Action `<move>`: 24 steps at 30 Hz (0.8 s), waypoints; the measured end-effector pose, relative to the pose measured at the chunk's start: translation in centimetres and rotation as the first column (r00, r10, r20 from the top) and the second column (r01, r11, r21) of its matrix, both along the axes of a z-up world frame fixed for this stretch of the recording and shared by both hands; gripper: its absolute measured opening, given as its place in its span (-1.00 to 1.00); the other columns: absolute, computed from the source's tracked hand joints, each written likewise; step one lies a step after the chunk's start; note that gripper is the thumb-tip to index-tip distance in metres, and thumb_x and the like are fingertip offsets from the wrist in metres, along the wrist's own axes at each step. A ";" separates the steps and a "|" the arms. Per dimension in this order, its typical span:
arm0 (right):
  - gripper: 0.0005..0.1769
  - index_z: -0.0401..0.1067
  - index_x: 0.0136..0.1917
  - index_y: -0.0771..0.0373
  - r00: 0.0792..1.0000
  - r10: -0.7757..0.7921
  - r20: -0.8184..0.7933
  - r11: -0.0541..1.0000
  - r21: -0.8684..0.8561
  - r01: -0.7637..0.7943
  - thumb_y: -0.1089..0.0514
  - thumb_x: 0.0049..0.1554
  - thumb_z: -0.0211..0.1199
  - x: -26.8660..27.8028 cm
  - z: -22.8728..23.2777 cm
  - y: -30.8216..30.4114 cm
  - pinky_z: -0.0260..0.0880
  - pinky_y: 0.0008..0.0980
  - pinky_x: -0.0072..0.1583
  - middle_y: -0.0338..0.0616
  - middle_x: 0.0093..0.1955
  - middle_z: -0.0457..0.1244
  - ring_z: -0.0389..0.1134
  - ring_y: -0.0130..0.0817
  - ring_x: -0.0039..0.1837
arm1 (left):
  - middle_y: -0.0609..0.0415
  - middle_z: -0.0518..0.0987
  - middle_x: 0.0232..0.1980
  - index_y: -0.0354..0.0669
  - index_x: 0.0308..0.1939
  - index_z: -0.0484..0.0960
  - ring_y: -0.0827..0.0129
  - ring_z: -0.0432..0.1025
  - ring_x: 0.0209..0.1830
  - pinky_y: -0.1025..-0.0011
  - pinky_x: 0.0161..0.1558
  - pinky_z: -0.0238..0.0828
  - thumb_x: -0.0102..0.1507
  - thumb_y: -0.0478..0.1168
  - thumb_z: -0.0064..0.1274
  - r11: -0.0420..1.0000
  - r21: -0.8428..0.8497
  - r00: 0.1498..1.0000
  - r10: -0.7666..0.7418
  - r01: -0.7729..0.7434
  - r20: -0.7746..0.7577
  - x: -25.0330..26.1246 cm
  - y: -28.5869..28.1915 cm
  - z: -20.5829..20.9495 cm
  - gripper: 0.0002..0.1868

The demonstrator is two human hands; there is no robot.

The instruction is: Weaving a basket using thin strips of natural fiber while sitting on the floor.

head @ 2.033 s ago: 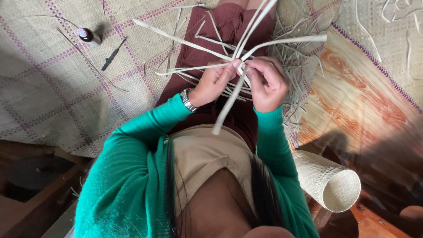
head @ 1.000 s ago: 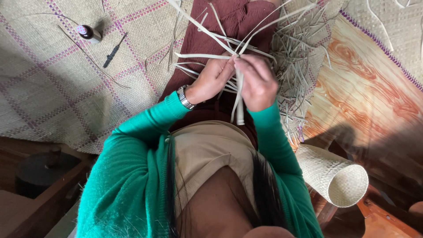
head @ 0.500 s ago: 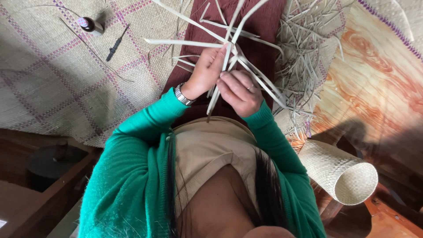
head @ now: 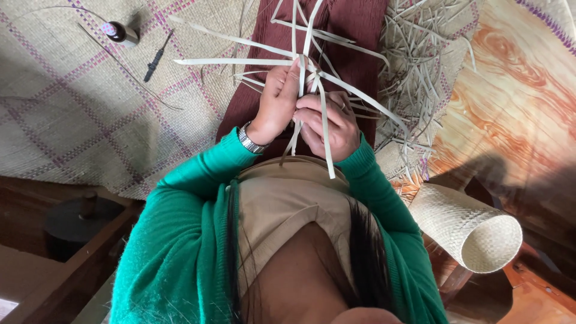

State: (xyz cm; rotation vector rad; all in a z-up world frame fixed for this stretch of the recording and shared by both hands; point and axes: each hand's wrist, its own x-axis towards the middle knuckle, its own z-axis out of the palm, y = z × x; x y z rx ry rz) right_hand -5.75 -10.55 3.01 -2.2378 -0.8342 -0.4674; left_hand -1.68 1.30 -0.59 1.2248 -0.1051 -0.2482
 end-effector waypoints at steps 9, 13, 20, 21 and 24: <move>-0.81 0.40 -0.27 0.19 0.964 -0.058 0.261 0.998 0.018 0.055 0.35 0.00 -0.02 1.0 0.3 0.3 0.14 -0.39 -0.12 -0.18 -0.15 0.27 0.17 -0.25 -0.26 | 0.21 0.30 -0.70 -0.21 -0.61 0.39 0.69 0.11 -0.73 0.78 -0.66 0.08 0.27 -0.28 -0.36 0.987 -0.156 0.997 0.010 -0.022 -0.074 -0.1 -0.5 0.0 -0.64; -0.80 0.38 -0.27 0.20 0.965 -0.027 0.259 0.999 -0.029 0.036 0.30 0.07 -0.07 1.2 0.9 0.4 0.10 -0.37 -0.08 -0.16 -0.16 0.25 0.13 -0.22 -0.23 | 0.25 0.32 -0.65 -0.22 -0.54 0.39 0.72 0.19 -0.67 0.79 -0.59 0.15 0.26 -0.31 -0.37 0.983 -0.182 0.990 -0.040 0.015 -0.132 -0.3 -0.7 0.7 -0.70; -0.83 0.44 -0.24 0.35 0.994 0.111 -0.024 0.965 0.243 -0.102 0.43 -0.03 0.02 -0.1 -2.0 -2.0 0.31 -0.33 -0.16 -0.02 -0.21 0.28 0.28 -0.20 -0.27 | 0.30 0.29 -0.67 -0.20 -0.53 0.40 0.78 0.11 -0.70 0.82 -0.58 0.06 0.26 -0.30 -0.38 0.961 -0.272 0.988 -0.090 0.054 -0.123 -0.7 -0.9 1.9 -0.70; -0.83 0.44 -0.24 0.35 0.993 0.112 -0.022 0.965 0.240 -0.104 0.43 -0.03 0.02 -0.1 -1.5 -1.4 0.31 -0.33 -0.16 -0.02 -0.21 0.28 0.28 -0.20 -0.27 | 0.30 0.29 -0.67 -0.20 -0.53 0.40 0.78 0.11 -0.70 0.82 -0.58 0.06 0.26 -0.30 -0.38 0.960 -0.275 0.989 -0.090 0.053 -0.121 -0.6 -1.0 1.2 -0.70; -0.84 0.38 -0.16 0.54 0.992 0.040 -0.122 0.880 0.475 0.023 0.48 -0.05 0.05 -0.4 -0.2 -0.2 0.35 -0.33 -0.27 0.09 -0.29 0.30 0.30 -0.21 -0.37 | 0.30 0.27 -0.69 -0.19 -0.54 0.40 0.74 0.09 -0.71 0.78 -0.55 0.11 0.26 -0.30 -0.35 0.972 -0.231 0.997 -0.061 0.051 -0.039 -0.7 -1.0 -0.1 -0.70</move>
